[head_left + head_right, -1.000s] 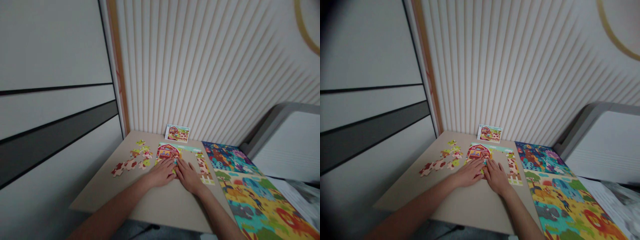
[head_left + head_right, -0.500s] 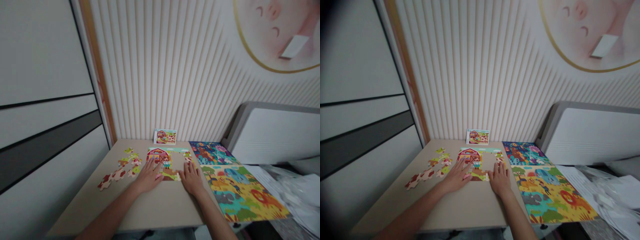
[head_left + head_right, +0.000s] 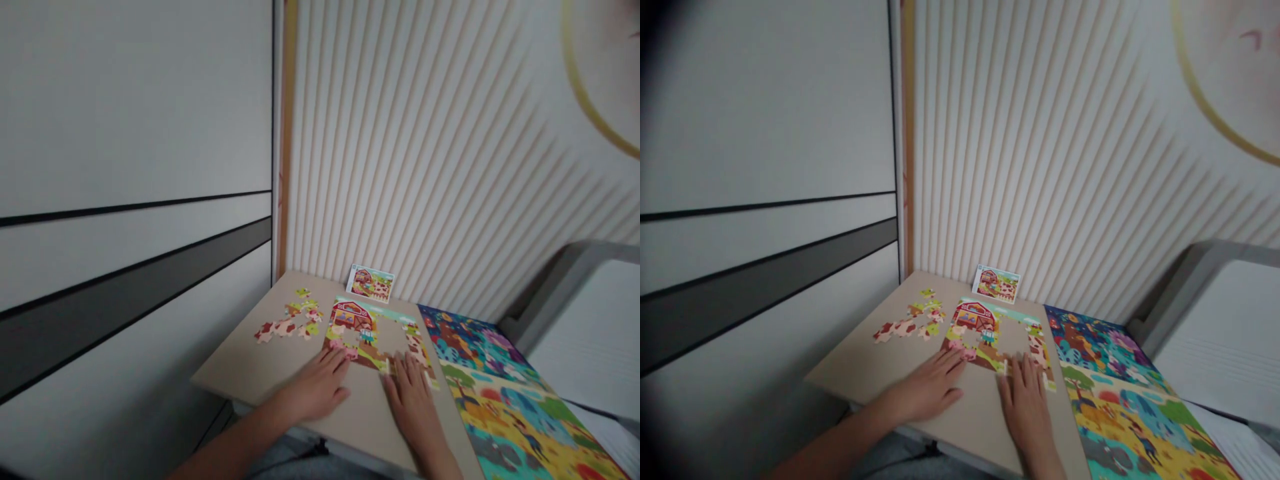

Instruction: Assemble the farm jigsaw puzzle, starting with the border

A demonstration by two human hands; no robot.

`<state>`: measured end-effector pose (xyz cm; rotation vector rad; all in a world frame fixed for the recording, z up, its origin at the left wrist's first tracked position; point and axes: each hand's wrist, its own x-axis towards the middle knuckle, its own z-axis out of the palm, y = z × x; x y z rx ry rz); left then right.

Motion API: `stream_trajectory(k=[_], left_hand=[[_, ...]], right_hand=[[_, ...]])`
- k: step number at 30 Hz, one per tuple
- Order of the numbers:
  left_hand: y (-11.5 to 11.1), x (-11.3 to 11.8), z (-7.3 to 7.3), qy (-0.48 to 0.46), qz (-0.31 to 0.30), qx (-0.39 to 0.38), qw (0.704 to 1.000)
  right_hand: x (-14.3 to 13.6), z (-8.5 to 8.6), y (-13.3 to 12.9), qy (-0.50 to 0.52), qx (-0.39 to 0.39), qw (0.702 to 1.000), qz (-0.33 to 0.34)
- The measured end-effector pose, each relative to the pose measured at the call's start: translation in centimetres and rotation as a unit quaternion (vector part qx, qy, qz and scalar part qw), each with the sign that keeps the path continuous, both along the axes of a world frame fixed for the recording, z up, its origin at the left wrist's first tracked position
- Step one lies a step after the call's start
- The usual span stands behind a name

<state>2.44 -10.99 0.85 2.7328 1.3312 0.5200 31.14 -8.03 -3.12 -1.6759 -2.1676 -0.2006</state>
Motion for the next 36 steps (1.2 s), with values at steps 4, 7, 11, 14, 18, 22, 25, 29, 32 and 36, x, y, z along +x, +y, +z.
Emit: stream_trajectory(k=[4,7,11,14,18,22,25,29,32,36], left_hand=[[-3.3,-4.3,-0.4,0.011,0.069,0.006,0.998],[-3.3,-7.6,-1.1,0.019,0.152,0.025,0.988],[-1.9,-11.6,-2.1,0.033,0.271,0.034,0.961],[-1.3,-14.0,-2.3,0.036,0.317,0.008,0.948],[-1.8,-14.8,-1.4,0.012,0.285,-0.027,0.958],[-2.1,-13.9,-0.2,-0.015,0.261,-0.053,0.964],[-1.0,-13.5,0.1,-0.025,0.265,-0.035,0.963],[2.8,-13.6,-0.2,0.001,0.258,-0.014,0.966],[6.9,-13.8,-0.1,0.015,0.255,-0.037,0.966],[11.8,-14.7,0.9,0.014,0.254,-0.067,0.965]], right_hand=[[0.4,-0.3,-1.7,0.046,-0.016,0.997,0.052],[0.5,-0.3,-1.7,0.068,-0.007,0.996,0.049],[0.6,-0.6,-1.4,0.074,0.006,0.995,0.061],[0.6,-0.6,-1.4,0.076,0.008,0.995,0.067],[0.5,-0.1,-1.6,0.076,0.002,0.995,0.063],[0.5,-0.2,-1.6,0.079,0.004,0.995,0.059],[0.6,-0.4,-1.6,0.086,0.005,0.994,0.063],[0.5,-0.3,-1.7,0.084,0.007,0.994,0.067],[0.4,-0.1,-1.8,0.083,0.005,0.994,0.066],[0.2,0.1,-2.1,0.088,0.003,0.994,0.059]])
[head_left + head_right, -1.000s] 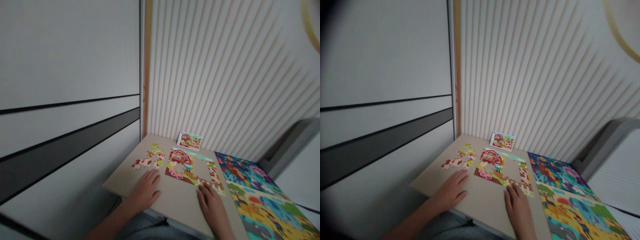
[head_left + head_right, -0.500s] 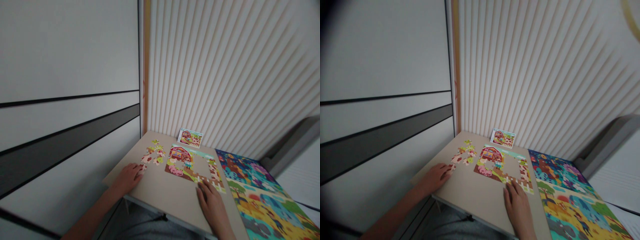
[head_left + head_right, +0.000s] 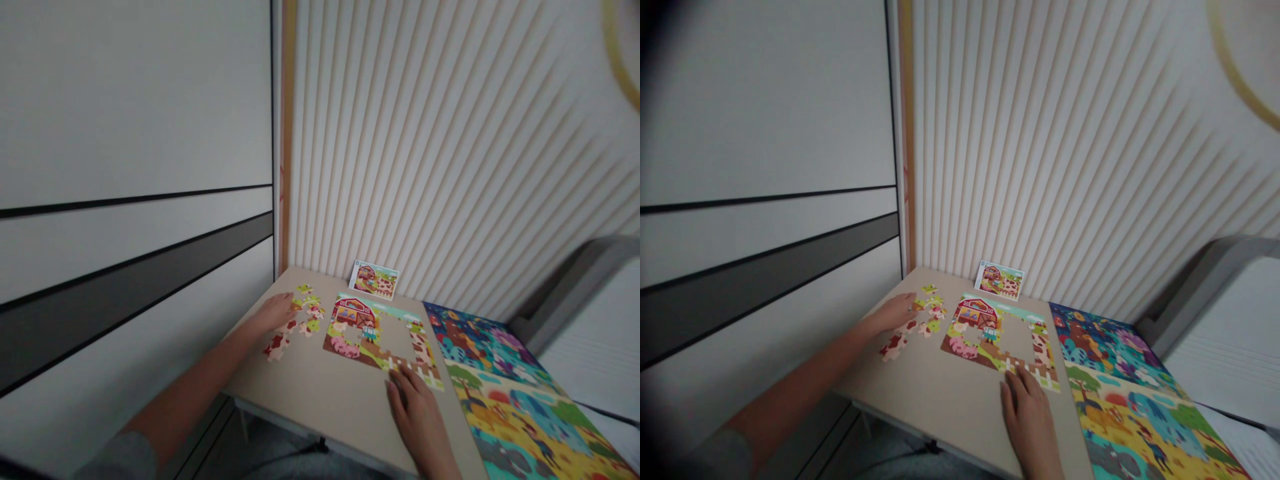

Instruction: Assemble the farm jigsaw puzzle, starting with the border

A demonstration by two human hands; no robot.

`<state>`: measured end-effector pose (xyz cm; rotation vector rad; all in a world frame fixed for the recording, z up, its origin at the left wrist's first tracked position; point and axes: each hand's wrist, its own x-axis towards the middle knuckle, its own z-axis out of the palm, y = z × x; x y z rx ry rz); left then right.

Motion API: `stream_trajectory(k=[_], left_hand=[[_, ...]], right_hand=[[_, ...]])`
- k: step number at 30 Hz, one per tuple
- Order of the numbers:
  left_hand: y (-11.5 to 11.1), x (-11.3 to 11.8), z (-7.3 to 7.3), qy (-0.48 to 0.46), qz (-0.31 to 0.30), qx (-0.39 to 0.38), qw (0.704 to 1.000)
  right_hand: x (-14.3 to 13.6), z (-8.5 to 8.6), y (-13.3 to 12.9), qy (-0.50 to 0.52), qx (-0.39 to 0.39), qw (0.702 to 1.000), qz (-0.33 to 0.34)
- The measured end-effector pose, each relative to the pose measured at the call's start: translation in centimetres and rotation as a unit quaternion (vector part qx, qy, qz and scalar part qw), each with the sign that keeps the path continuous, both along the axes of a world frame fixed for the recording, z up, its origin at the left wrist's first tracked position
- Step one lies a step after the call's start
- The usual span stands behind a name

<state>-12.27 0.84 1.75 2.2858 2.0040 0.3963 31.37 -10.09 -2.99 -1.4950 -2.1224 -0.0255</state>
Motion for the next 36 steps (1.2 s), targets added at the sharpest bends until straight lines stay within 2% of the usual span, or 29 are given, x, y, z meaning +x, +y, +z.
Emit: stream_trajectory(k=[3,7,16,22,25,29,33,36], left_hand=[[2.2,-0.7,0.8,-0.014,-0.01,-0.03,0.999],[3.3,-1.0,1.2,-0.04,-0.014,-0.046,0.998],[3.1,-1.6,0.8,-0.136,0.011,-0.061,0.989],[2.7,-1.0,2.4,-0.258,0.006,-0.048,0.965],[2.3,1.0,3.2,-0.348,-0.014,-0.04,0.936],[1.9,6.6,2.9,-0.487,-0.068,-0.06,0.869],[1.8,13.0,1.7,-0.586,-0.128,-0.1,0.794],[1.7,16.0,0.8,-0.633,-0.153,-0.115,0.75]], right_hand=[[-0.1,0.2,-0.1,0.009,0.002,1.0,0.002],[-0.4,0.7,-0.3,0.014,-0.003,1.0,0.0],[-0.9,1.5,-0.8,0.025,-0.015,1.0,-0.009],[-0.9,1.6,-0.8,0.028,-0.021,0.999,-0.011],[-1.1,2.0,-0.7,0.048,-0.015,0.999,-0.005],[-1.8,3.5,0.8,0.098,-0.031,0.994,0.02],[-3.6,5.7,5.0,0.15,-0.084,0.983,0.063],[-5.4,6.6,8.8,0.207,-0.096,0.968,0.101]])
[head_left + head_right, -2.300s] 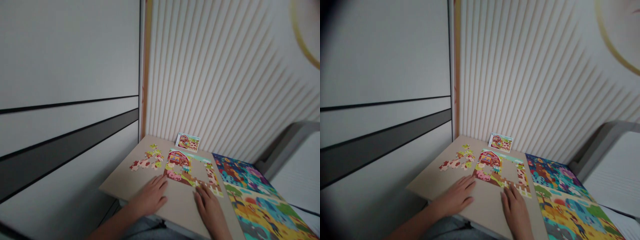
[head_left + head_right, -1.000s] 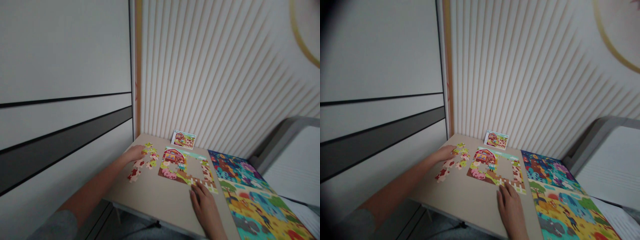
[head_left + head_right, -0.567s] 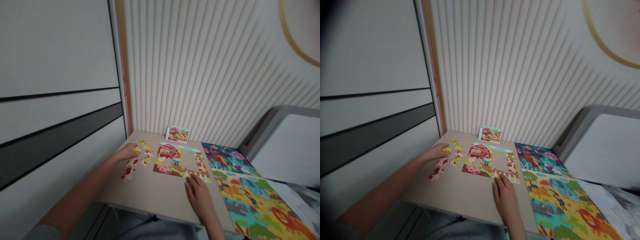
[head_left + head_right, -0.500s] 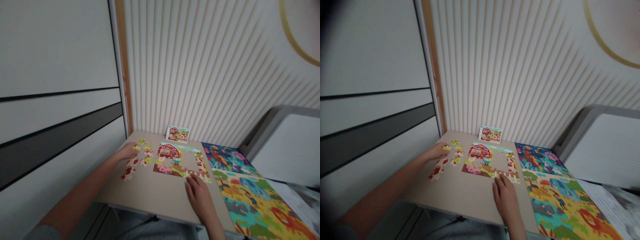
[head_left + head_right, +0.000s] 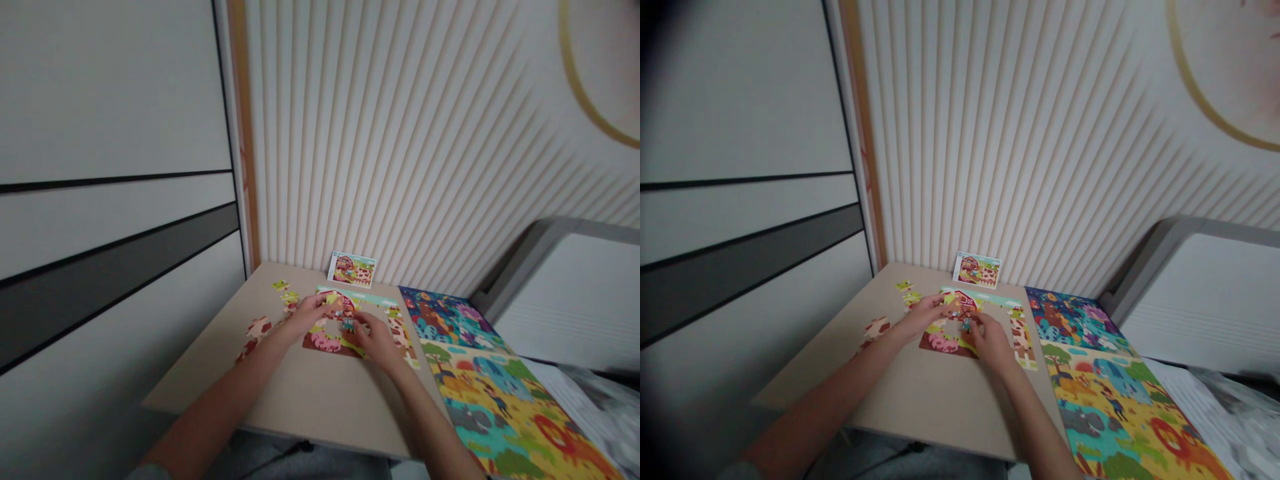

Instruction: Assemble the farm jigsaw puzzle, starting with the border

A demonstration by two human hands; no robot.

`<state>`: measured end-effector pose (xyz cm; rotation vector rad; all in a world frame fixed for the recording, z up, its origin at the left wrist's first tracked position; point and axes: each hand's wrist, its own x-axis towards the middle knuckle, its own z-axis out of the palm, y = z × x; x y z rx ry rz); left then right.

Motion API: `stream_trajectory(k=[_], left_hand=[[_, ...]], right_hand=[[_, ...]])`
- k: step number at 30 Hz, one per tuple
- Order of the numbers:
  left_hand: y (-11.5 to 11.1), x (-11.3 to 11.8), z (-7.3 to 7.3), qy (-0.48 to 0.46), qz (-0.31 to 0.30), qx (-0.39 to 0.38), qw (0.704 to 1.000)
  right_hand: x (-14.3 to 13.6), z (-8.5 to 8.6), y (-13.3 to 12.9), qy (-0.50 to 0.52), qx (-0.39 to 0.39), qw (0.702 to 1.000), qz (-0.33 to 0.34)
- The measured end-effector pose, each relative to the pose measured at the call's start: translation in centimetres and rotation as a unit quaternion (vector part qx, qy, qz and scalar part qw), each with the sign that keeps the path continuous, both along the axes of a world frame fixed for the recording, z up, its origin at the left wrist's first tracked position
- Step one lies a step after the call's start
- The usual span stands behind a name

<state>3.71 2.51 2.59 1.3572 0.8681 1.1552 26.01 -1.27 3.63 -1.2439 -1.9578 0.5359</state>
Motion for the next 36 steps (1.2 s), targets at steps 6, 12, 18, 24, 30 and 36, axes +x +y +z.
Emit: stream_trajectory(k=[6,12,18,24,30,36], left_hand=[[-0.8,0.8,-2.1,-0.058,-0.008,-0.007,0.998],[-2.7,1.6,-2.9,-0.003,-0.037,0.018,0.999],[-3.6,0.7,-1.2,0.261,0.035,0.173,0.949],[-1.6,-5.8,-0.3,0.405,0.211,0.138,0.879],[-0.8,-9.1,-1.5,0.503,0.247,0.084,0.824],[-0.1,-9.1,-2.4,0.519,0.239,0.067,0.818]], right_hand=[[-2.2,-1.8,2.6,0.132,-0.059,0.989,0.03],[-1.3,-3.2,0.9,0.104,-0.077,0.991,0.026],[-0.4,-2.8,0.6,0.11,-0.076,0.991,0.025],[-1.0,-1.4,-1.2,0.073,-0.139,0.979,0.131],[-2.6,-0.5,-2.7,-0.032,-0.075,0.964,0.252],[-2.3,-0.4,-2.0,-0.048,-0.017,0.983,0.179]])
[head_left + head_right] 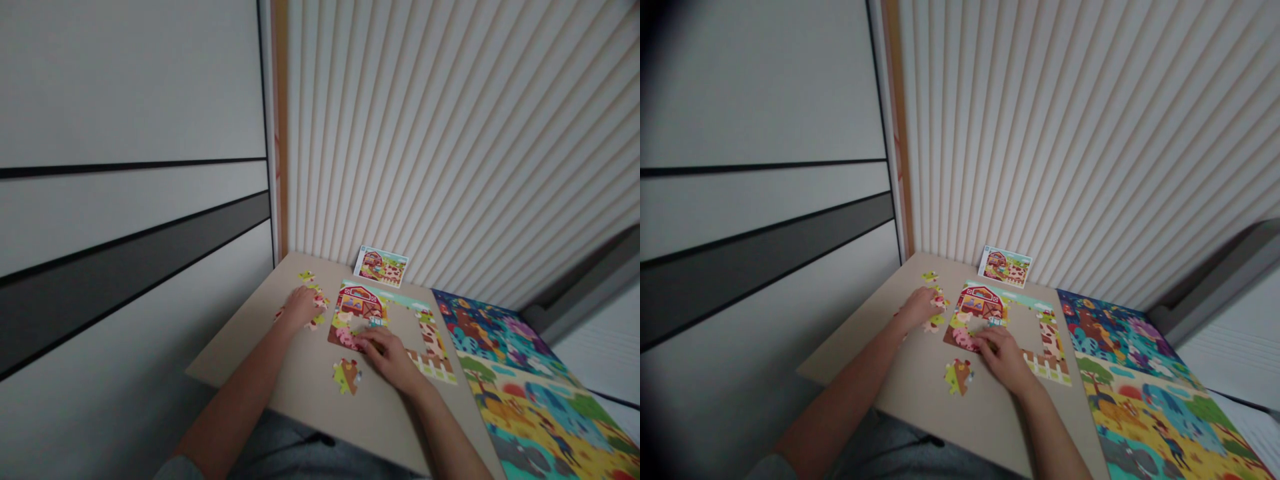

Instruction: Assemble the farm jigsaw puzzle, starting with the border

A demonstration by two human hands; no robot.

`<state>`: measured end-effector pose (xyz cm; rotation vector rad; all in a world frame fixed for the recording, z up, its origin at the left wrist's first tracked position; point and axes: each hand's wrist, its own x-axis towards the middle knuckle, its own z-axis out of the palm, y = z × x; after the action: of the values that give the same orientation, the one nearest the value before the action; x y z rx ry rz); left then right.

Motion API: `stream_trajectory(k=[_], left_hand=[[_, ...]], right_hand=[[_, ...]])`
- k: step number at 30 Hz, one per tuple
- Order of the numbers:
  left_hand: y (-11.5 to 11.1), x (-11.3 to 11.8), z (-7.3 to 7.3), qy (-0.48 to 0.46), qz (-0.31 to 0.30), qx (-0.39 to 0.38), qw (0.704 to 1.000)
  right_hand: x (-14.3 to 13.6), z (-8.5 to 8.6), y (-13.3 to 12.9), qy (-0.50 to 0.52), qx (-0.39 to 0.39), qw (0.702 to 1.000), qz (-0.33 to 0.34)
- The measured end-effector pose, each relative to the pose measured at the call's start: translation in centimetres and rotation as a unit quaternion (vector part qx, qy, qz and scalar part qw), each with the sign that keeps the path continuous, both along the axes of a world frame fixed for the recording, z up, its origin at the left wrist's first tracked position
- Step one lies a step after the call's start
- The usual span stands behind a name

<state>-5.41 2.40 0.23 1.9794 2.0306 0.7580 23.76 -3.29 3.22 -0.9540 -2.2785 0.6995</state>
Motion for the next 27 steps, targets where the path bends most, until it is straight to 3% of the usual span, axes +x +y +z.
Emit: stream_trajectory(k=[6,10,15,19,24,27], left_hand=[[0.6,0.3,-0.8,-0.051,0.005,0.017,0.999],[0.9,-0.1,-0.1,-0.098,0.029,0.056,0.993],[1.4,-2.4,1.2,-0.132,0.13,0.134,0.973],[1.5,-3.9,1.6,-0.141,0.179,0.157,0.961],[1.0,-5.6,2.4,-0.141,0.197,0.153,0.958],[0.5,-7.2,3.1,-0.131,0.16,0.123,0.971]], right_hand=[[0.9,-0.8,0.8,-0.016,0.039,0.998,-0.038],[0.8,-1.0,0.7,-0.022,0.044,0.998,-0.03],[0.7,-0.8,0.7,-0.036,0.048,0.998,-0.029],[0.7,-0.8,0.8,-0.048,0.053,0.997,-0.023],[0.9,-0.9,0.9,-0.054,0.066,0.996,-0.019],[1.0,-1.0,1.0,-0.059,0.074,0.995,-0.016]])
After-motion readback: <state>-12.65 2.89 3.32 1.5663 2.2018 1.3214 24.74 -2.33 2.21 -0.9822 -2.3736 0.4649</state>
